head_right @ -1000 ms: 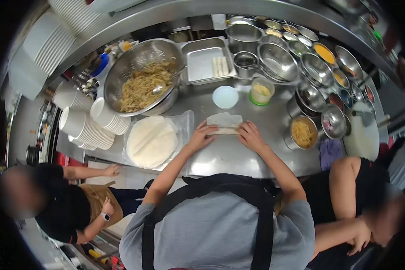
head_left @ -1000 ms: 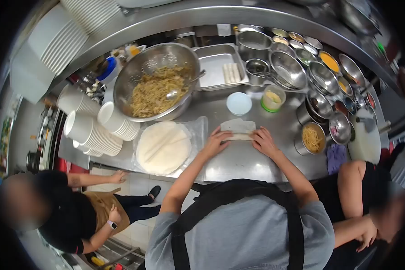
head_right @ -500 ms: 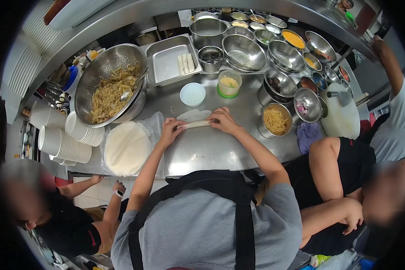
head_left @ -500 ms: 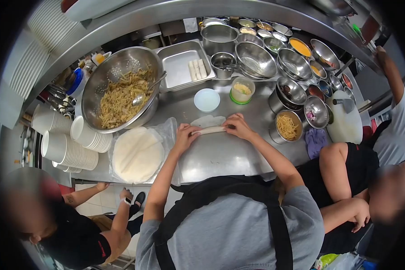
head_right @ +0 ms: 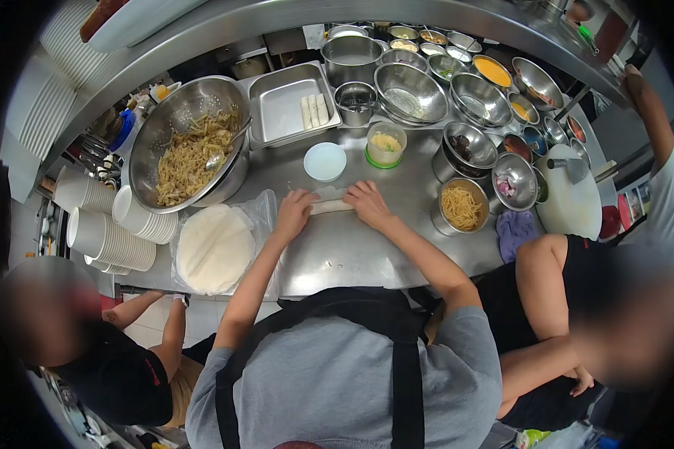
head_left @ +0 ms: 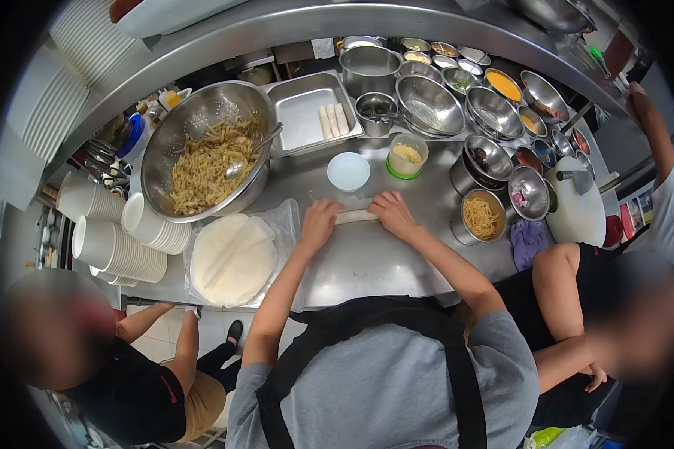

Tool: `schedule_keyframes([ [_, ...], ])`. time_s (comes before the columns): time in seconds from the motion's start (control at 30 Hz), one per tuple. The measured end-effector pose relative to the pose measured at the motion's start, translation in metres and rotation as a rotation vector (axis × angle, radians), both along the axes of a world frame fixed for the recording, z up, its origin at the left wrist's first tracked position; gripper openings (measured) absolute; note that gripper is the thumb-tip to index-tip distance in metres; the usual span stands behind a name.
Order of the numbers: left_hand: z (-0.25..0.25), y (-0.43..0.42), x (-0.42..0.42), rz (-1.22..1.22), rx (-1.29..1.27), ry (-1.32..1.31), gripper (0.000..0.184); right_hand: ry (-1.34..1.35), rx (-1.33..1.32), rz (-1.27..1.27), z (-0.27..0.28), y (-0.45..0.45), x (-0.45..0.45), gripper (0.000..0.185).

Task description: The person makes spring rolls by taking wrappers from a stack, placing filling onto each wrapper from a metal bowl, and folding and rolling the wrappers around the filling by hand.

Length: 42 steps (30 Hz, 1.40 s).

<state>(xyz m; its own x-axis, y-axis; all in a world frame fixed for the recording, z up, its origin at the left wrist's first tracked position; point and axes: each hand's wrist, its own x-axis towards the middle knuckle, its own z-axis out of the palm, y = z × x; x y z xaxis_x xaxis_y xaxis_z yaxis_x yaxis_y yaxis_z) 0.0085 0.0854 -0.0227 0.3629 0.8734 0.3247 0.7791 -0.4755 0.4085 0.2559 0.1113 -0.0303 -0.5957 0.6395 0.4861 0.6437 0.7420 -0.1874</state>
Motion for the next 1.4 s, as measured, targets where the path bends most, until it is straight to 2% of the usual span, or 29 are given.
schedule_keyframes([
  [0.07,-0.007,-0.003,0.012,-0.076,0.068,0.186,0.038,-0.006,0.036,-0.011,-0.004,-0.008,-0.006,0.017],
  [0.27,-0.021,-0.022,0.038,0.088,0.327,0.321,0.039,0.026,-0.151,-0.096,0.002,-0.020,-0.008,0.024],
  [0.37,-0.014,-0.034,0.041,0.103,0.195,0.316,0.041,-0.016,-0.271,-0.132,0.009,-0.034,-0.017,0.026],
  [0.47,-0.028,-0.049,0.036,0.093,0.228,0.349,0.044,0.025,-0.330,-0.144,0.000,-0.056,-0.029,0.026],
  [0.57,-0.036,-0.060,0.031,0.072,0.211,0.248,0.048,-0.002,-0.380,-0.138,0.013,-0.055,-0.028,0.026],
  [0.67,-0.032,-0.062,0.028,0.045,0.138,0.206,0.053,0.010,-0.287,-0.144,0.040,-0.026,-0.027,0.028],
  [0.73,-0.029,-0.063,0.028,0.061,0.099,0.195,0.053,0.034,-0.120,-0.198,0.044,0.003,-0.032,0.027],
  [0.83,-0.028,-0.065,0.028,0.065,0.087,0.198,0.053,0.020,-0.029,-0.115,0.046,0.036,-0.044,0.021],
  [1.03,-0.025,-0.064,0.024,0.046,0.114,0.216,0.054,-0.306,-0.147,-0.023,0.031,0.072,-0.056,0.017],
  [1.13,-0.022,-0.065,0.022,0.040,0.096,0.205,0.054,-0.244,-0.216,-0.028,0.040,0.074,-0.058,0.016],
  [1.23,-0.023,-0.064,0.019,0.031,0.078,0.211,0.054,-0.093,-0.364,0.093,0.056,0.056,-0.059,0.015],
  [1.33,-0.022,-0.062,0.018,0.016,0.079,0.200,0.053,-0.268,-0.536,0.307,0.036,0.041,-0.062,0.030],
  [1.4,-0.020,-0.062,0.017,0.006,0.074,0.201,0.053,-0.265,-0.362,0.359,0.015,0.027,-0.052,0.040],
])
